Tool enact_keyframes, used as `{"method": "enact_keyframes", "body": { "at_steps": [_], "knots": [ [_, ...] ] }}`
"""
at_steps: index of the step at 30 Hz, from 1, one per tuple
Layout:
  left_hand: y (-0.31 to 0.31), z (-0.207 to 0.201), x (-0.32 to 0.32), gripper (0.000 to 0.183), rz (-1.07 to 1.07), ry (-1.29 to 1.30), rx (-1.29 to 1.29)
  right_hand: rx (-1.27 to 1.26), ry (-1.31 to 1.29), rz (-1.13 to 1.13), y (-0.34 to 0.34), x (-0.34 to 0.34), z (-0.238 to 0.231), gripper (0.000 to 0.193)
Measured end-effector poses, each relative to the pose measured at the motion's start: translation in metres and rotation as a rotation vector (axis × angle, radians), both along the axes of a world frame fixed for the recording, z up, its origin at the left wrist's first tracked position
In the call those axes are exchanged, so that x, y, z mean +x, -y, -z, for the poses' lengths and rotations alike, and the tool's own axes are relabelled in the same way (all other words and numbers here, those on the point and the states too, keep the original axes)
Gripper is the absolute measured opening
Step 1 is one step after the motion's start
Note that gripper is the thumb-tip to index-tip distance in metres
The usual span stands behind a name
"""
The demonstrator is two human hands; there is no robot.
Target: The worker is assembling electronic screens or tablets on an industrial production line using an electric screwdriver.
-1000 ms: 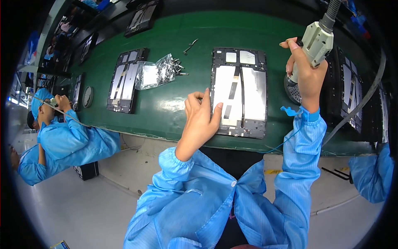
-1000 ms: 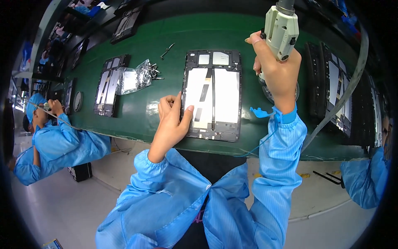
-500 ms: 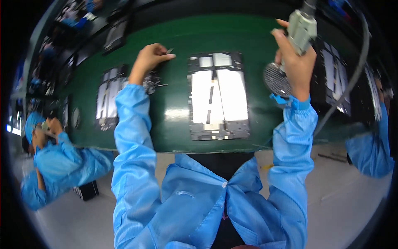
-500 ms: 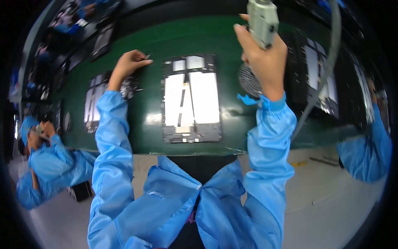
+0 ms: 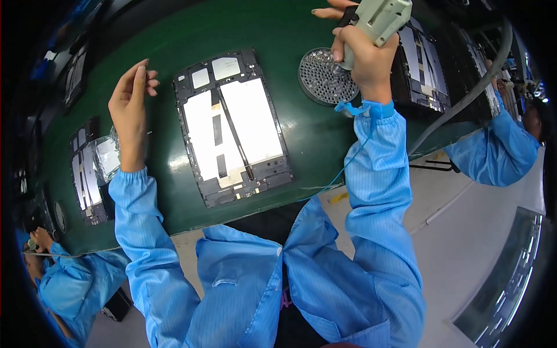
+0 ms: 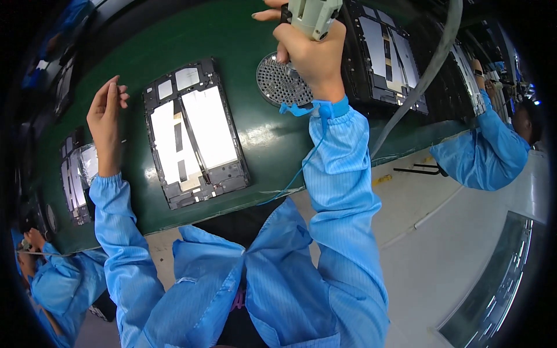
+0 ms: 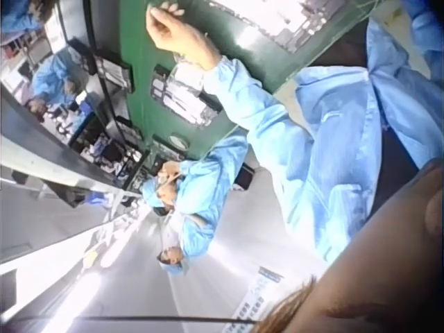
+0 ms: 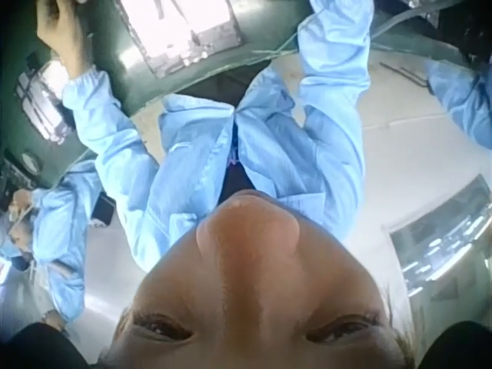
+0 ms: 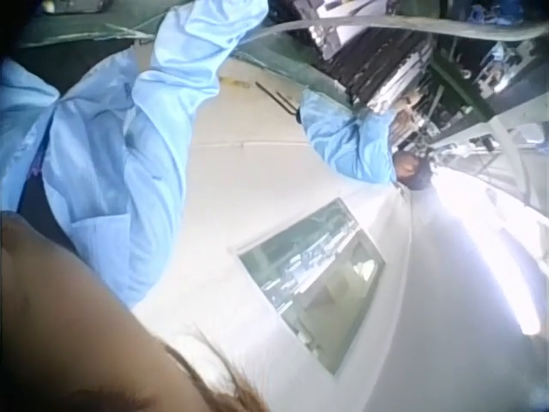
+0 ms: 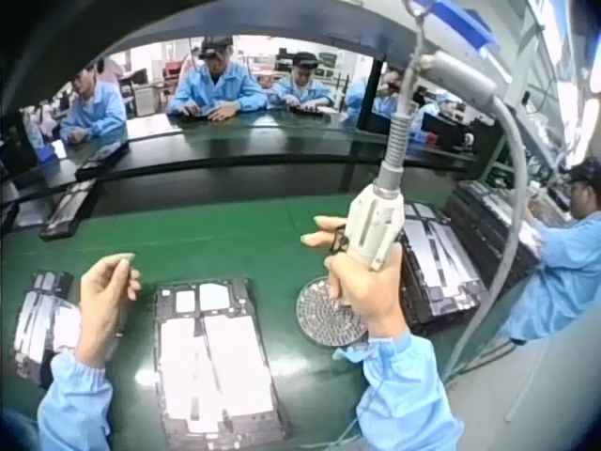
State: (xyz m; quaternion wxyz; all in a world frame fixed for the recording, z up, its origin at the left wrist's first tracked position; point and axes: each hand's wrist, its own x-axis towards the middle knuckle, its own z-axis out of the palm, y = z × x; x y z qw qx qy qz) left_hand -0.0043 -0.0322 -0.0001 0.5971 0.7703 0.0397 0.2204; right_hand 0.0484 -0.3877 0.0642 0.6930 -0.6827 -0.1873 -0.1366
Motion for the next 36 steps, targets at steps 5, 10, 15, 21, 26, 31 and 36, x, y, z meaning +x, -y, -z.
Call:
{"method": "enact_keyframes", "body": {
  "at_steps": [5, 10, 15, 21, 26, 31, 36],
  "knots": [
    [-0.008, 0.024, -0.007, 0.033, 0.055, -0.104, -0.146, 0.146, -0.024, -0.126, -0.001, -0.001, 0.015, 0.040],
    [-0.001, 0.020, -0.006, 0.040, 0.055, -0.098, -0.113, 0.266, -0.035, -0.146, -0.007, 0.000, 0.022, 0.038],
    [-0.002, 0.022, -0.008, 0.030, 0.022, -0.079, 0.000, 0.251, 0.002, -0.264, -0.008, 0.009, 0.026, 0.020],
    [-0.001, 0.022, -0.008, 0.028, -0.012, -0.073, 0.046, 0.078, 0.099, -0.149, -0.004, 0.015, 0.038, 0.012],
    [-0.002, 0.024, -0.009, 0.029, -0.004, -0.081, 0.054, 0.143, 0.083, -0.131, -0.008, 0.017, 0.041, 0.010],
    [-0.002, 0.024, -0.009, 0.032, 0.003, -0.096, 0.077, 0.159, 0.095, -0.215, 0.002, 0.024, 0.050, 0.010],
    [-0.002, 0.023, -0.009, 0.031, -0.042, -0.098, 0.116, 0.195, 0.051, -0.197, 0.003, 0.023, 0.047, 0.009]
  ]
}}
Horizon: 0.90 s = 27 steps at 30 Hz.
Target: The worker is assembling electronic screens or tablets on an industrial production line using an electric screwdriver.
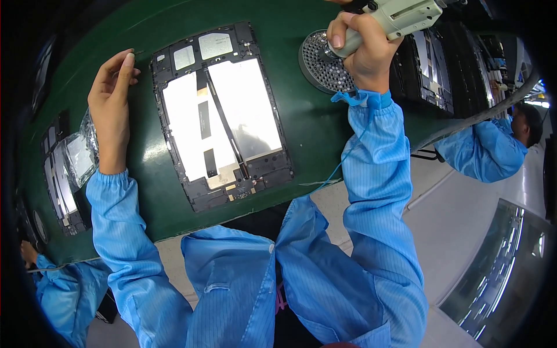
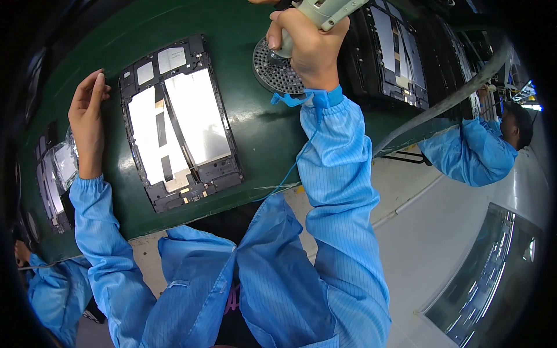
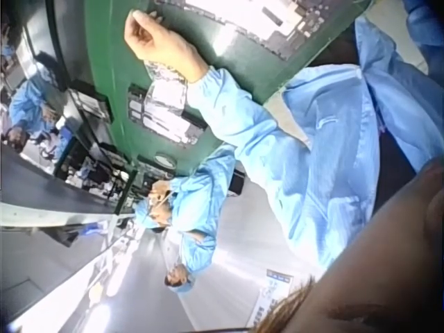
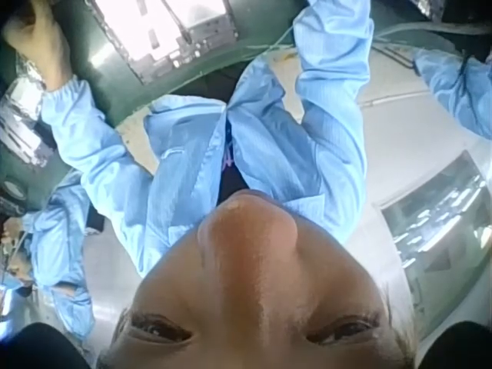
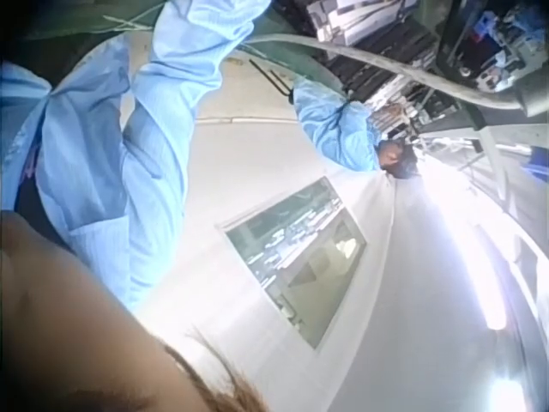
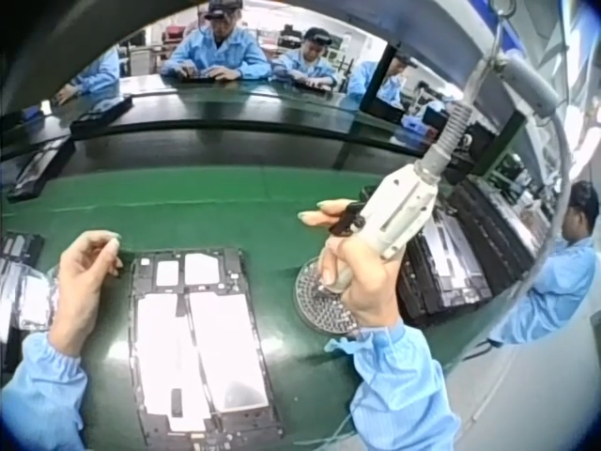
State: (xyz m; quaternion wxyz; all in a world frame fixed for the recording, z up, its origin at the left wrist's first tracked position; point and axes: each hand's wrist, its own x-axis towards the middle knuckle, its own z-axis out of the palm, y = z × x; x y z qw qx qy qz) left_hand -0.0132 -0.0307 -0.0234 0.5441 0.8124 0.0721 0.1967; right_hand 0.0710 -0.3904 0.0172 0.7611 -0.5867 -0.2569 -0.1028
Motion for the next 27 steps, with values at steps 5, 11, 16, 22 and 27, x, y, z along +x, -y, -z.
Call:
{"method": "enact_keyframes", "body": {
  "at_steps": [5, 11, 16, 22, 27],
  "knots": [
    [-0.002, 0.003, 0.000, 0.032, 0.000, -0.007, 0.004, -0.006, 0.047, -0.018, 0.002, 0.002, 0.005, 0.008],
    [-0.001, 0.001, 0.000, 0.031, 0.003, -0.009, -0.009, -0.038, 0.070, -0.022, 0.004, 0.003, 0.004, 0.009],
    [-0.001, 0.000, 0.002, 0.030, 0.017, -0.008, -0.018, -0.118, 0.094, 0.076, -0.012, -0.008, -0.009, 0.008],
    [-0.003, -0.005, -0.001, 0.027, 0.037, -0.012, -0.090, -0.028, 0.064, 0.031, -0.020, -0.007, -0.010, 0.021],
    [-0.010, -0.006, 0.003, 0.029, 0.156, -0.098, -0.126, -0.115, 0.081, 0.065, -0.006, -0.008, -0.020, 0.034]
  ]
}}
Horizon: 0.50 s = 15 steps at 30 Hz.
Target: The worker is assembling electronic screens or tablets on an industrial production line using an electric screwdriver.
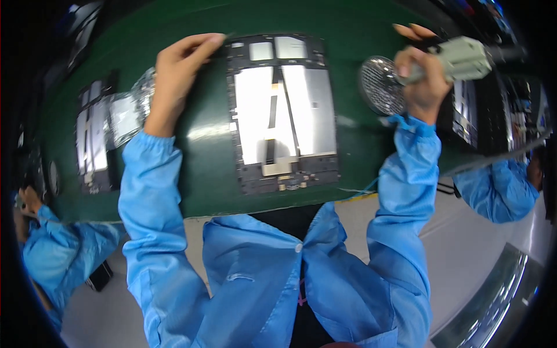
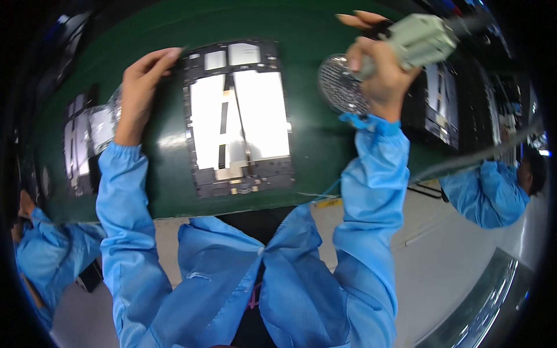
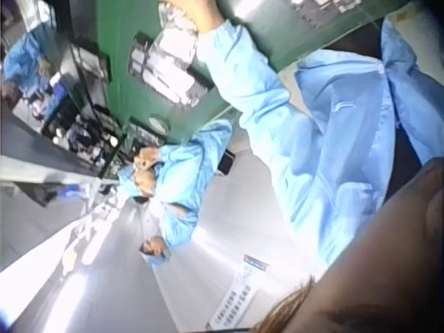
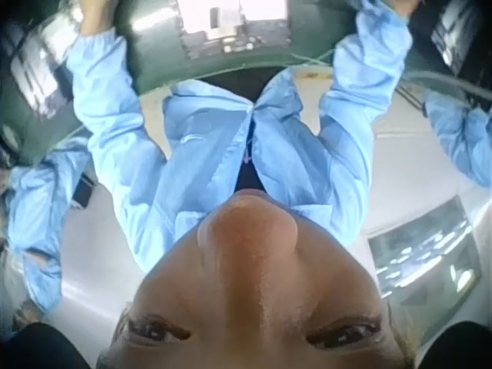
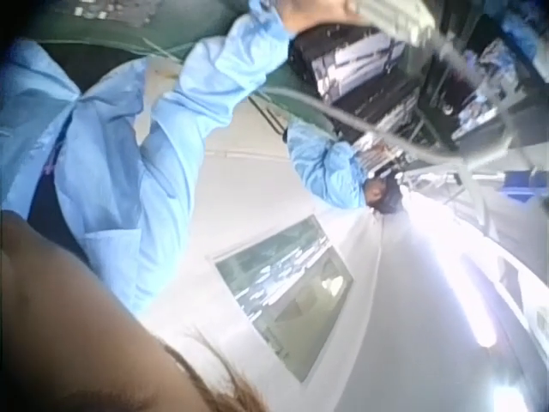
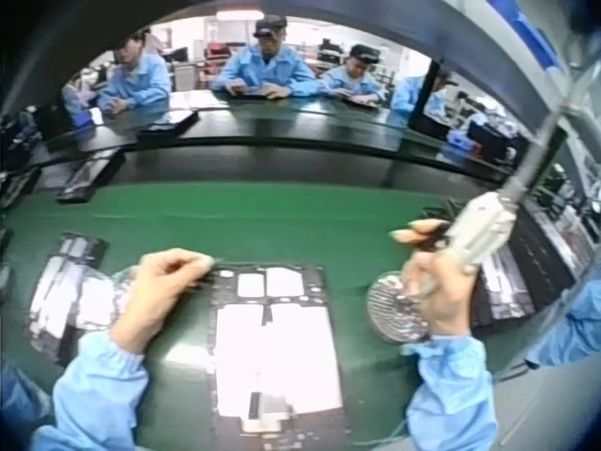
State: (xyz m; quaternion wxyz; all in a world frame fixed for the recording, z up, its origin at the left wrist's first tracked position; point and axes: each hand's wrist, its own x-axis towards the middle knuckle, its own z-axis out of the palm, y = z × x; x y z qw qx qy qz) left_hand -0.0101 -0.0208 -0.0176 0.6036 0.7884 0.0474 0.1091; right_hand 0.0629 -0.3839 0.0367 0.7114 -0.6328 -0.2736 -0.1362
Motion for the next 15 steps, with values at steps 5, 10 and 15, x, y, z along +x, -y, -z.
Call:
{"method": "enact_keyframes", "body": {
  "at_steps": [5, 10, 15],
  "knots": [
    [0.006, -0.007, 0.010, 0.029, 0.065, -0.037, -0.037, 0.116, 0.007, -0.070, -0.021, -0.009, -0.045, 0.030],
    [-0.001, -0.011, 0.009, 0.030, 0.072, -0.122, 0.016, 0.042, 0.014, -0.271, -0.062, 0.008, -0.046, 0.012],
    [0.001, -0.003, 0.017, 0.029, 0.076, -0.098, -0.023, 0.069, -0.102, -0.140, -0.147, -0.027, -0.066, 0.037]
  ]
}}
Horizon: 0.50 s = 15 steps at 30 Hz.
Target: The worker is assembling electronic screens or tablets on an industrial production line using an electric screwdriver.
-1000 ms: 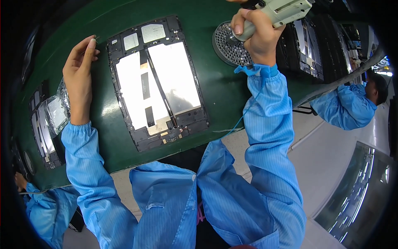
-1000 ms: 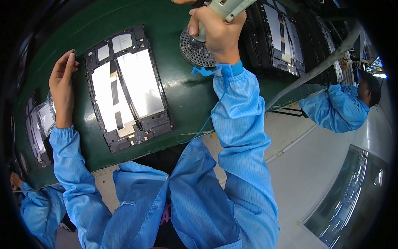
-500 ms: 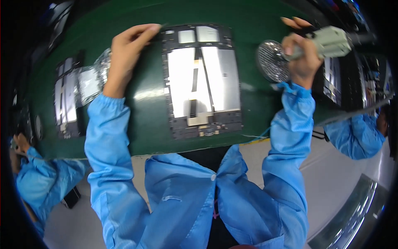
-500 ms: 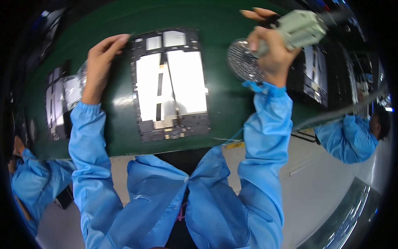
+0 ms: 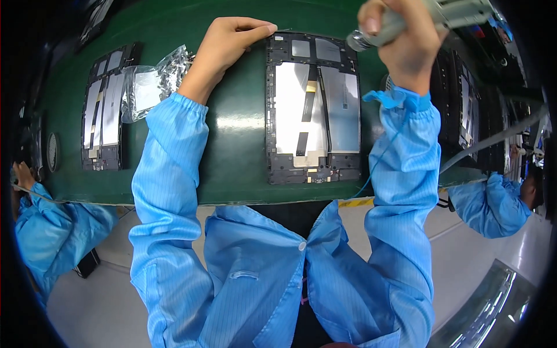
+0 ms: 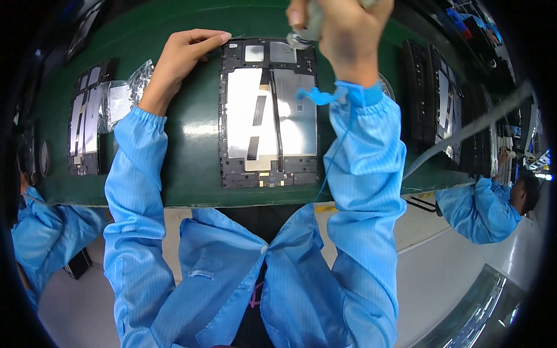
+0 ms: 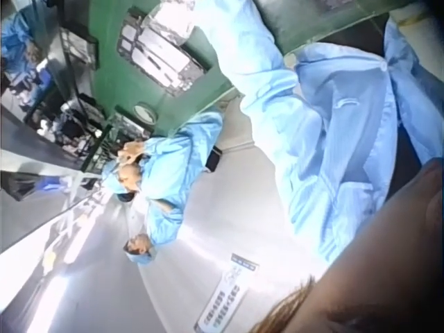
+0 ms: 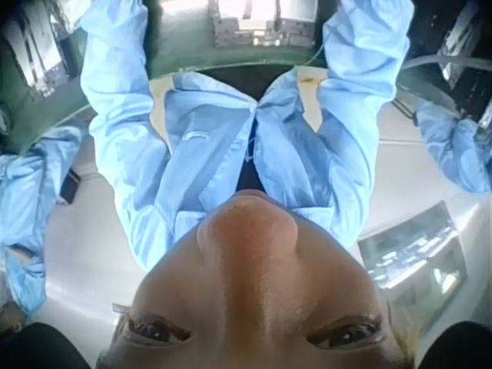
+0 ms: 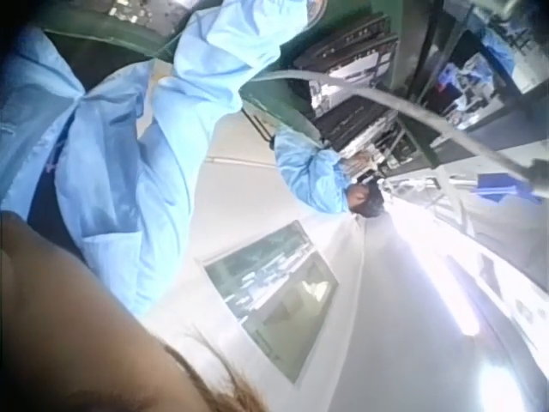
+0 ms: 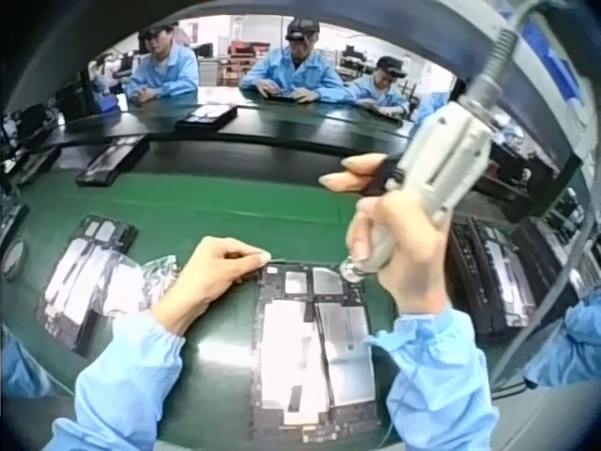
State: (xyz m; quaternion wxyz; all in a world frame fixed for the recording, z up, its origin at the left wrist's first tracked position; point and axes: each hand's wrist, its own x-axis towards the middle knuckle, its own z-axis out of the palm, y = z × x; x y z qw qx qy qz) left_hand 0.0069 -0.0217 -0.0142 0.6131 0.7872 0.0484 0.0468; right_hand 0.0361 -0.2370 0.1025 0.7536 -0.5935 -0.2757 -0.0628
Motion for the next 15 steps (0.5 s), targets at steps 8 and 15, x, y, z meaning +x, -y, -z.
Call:
{"method": "enact_keyframes", "body": {
  "at_steps": [8, 15],
  "knots": [
    [-0.003, 0.003, 0.002, 0.026, 0.041, 0.005, 0.060, 0.060, -0.024, -0.179, -0.052, 0.009, 0.008, 0.035],
    [-0.005, 0.009, 0.003, 0.027, 0.045, 0.049, 0.086, 0.059, -0.053, -0.164, -0.064, 0.015, 0.020, 0.036]
  ]
}}
